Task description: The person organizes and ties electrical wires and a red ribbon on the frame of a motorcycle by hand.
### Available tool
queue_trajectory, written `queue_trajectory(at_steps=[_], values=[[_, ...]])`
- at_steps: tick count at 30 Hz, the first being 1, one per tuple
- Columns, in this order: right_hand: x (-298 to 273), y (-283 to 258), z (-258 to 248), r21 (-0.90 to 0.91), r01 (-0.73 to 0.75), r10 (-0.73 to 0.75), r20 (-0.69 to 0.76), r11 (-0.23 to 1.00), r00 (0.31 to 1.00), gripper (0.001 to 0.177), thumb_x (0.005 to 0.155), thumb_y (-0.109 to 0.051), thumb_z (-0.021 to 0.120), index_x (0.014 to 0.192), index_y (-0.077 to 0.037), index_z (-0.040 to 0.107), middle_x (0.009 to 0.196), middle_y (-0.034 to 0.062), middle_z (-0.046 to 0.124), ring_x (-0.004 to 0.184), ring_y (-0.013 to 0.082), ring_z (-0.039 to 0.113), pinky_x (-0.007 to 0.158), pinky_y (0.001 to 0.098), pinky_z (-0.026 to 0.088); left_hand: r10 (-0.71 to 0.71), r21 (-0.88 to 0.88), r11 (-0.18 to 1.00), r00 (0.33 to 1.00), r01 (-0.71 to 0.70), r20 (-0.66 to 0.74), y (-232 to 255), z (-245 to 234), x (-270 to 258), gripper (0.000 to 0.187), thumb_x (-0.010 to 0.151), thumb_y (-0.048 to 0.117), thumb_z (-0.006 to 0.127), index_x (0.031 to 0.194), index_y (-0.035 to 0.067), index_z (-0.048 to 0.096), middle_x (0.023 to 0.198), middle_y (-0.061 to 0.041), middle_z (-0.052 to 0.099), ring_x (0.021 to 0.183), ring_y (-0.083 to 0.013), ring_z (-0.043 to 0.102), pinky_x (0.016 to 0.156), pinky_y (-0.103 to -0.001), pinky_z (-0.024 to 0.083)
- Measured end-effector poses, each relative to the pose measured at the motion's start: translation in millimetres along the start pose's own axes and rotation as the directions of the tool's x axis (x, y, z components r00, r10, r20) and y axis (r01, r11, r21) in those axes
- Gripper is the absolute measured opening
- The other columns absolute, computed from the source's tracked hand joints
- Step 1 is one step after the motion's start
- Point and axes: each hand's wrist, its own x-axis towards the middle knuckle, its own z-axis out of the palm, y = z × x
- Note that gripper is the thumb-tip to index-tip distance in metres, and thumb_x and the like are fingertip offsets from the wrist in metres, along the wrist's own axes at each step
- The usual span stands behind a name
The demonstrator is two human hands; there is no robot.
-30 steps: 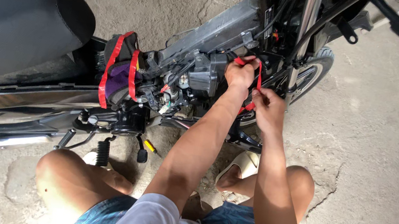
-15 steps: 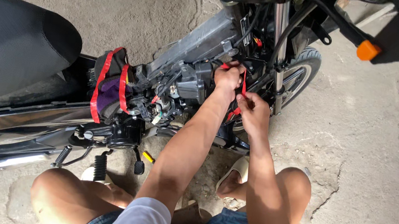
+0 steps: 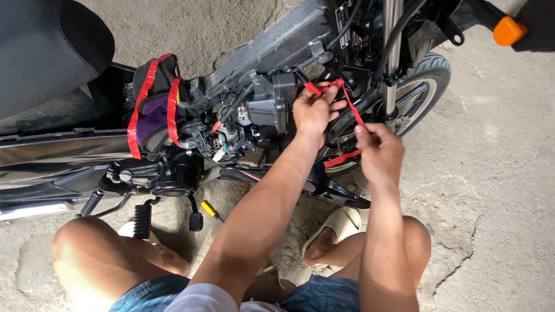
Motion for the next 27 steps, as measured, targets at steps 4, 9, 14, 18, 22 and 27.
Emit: queue_trajectory(at_steps=[4, 9, 14, 18, 22, 27], values=[[9, -5, -14, -0.104, -0.018, 0.018, -0.002, 0.994, 1.000, 0.015, 0.096, -0.022, 0.075, 0.102, -0.009, 0.079, 0.075, -0.0002, 0.068, 0.065, 0.0086, 0.056, 0.060, 0.0269, 0.044, 0.078, -0.166, 0.984, 0.992, -0.061, 0.097, -24, -25, 5, 0.031, 0.097, 0.011, 0.068, 0.126, 0.002, 0.063, 0.113, -0.008, 0.072, 0.092, -0.0177, 0.076, 0.070, -0.027, 0.058], [17, 21, -26, 0.154, -0.017, 0.005, 0.078, 0.988, 0.997, 0.017, 0.102, -0.023, 0.075, 0.105, -0.007, 0.079, 0.081, -0.0021, 0.067, 0.075, 0.0072, 0.053, 0.068, 0.0255, 0.043, 0.175, -0.161, 0.976, 0.972, -0.149, 0.156, -24, -37, 1, 0.039, 0.093, 0.005, 0.061, 0.132, 0.006, 0.058, 0.127, -0.002, 0.068, 0.104, -0.0179, 0.075, 0.080, -0.028, 0.059], [17, 39, -25, 0.339, -0.082, 0.041, 0.128, 0.937, 0.991, 0.015, 0.103, -0.017, 0.076, 0.111, -0.004, 0.077, 0.085, -0.0013, 0.059, 0.076, 0.0082, 0.045, 0.066, 0.0259, 0.037, 0.135, -0.072, 0.989, 0.979, -0.126, 0.152, -13, -25, -5, 0.023, 0.106, 0.021, 0.066, 0.122, 0.004, 0.068, 0.111, -0.003, 0.072, 0.101, -0.0128, 0.070, 0.080, -0.026, 0.054], [17, 52, -12, 0.097, -0.252, 0.240, 0.118, 0.963, 0.964, 0.013, 0.099, -0.012, 0.071, 0.111, -0.006, 0.074, 0.094, 0.0069, 0.068, 0.083, 0.0142, 0.058, 0.075, 0.0251, 0.049, 0.120, -0.040, 0.992, 0.986, -0.116, 0.115, -6, -27, -11, 0.024, 0.102, 0.027, 0.064, 0.121, 0.013, 0.070, 0.103, 0.003, 0.074, 0.094, -0.0103, 0.071, 0.071, -0.023, 0.047], [19, 77, 5, 0.273, -0.321, 0.280, 0.177, 0.907, 0.943, 0.038, 0.086, 0.013, 0.052, 0.116, -0.005, 0.068, 0.105, 0.0065, 0.072, 0.097, 0.0161, 0.069, 0.079, 0.0279, 0.055, 0.144, -0.014, 0.990, 0.976, -0.144, 0.161, -8, -33, -13, 0.025, 0.103, 0.028, 0.064, 0.121, 0.013, 0.071, 0.107, 0.004, 0.075, 0.094, -0.0083, 0.071, 0.068, -0.024, 0.041], [12, 80, 6, 0.292, -0.246, 0.246, 0.039, 0.924, 0.969, 0.041, 0.087, 0.015, 0.050, 0.122, -0.005, 0.062, 0.113, 0.0038, 0.066, 0.093, 0.0153, 0.064, 0.074, 0.0271, 0.052, 0.153, 0.043, 0.986, 0.973, -0.163, 0.171, -10, -34, -12, 0.028, 0.104, 0.027, 0.064, 0.127, 0.012, 0.069, 0.111, 0.002, 0.076, 0.094, -0.0083, 0.071, 0.068, -0.023, 0.042]])
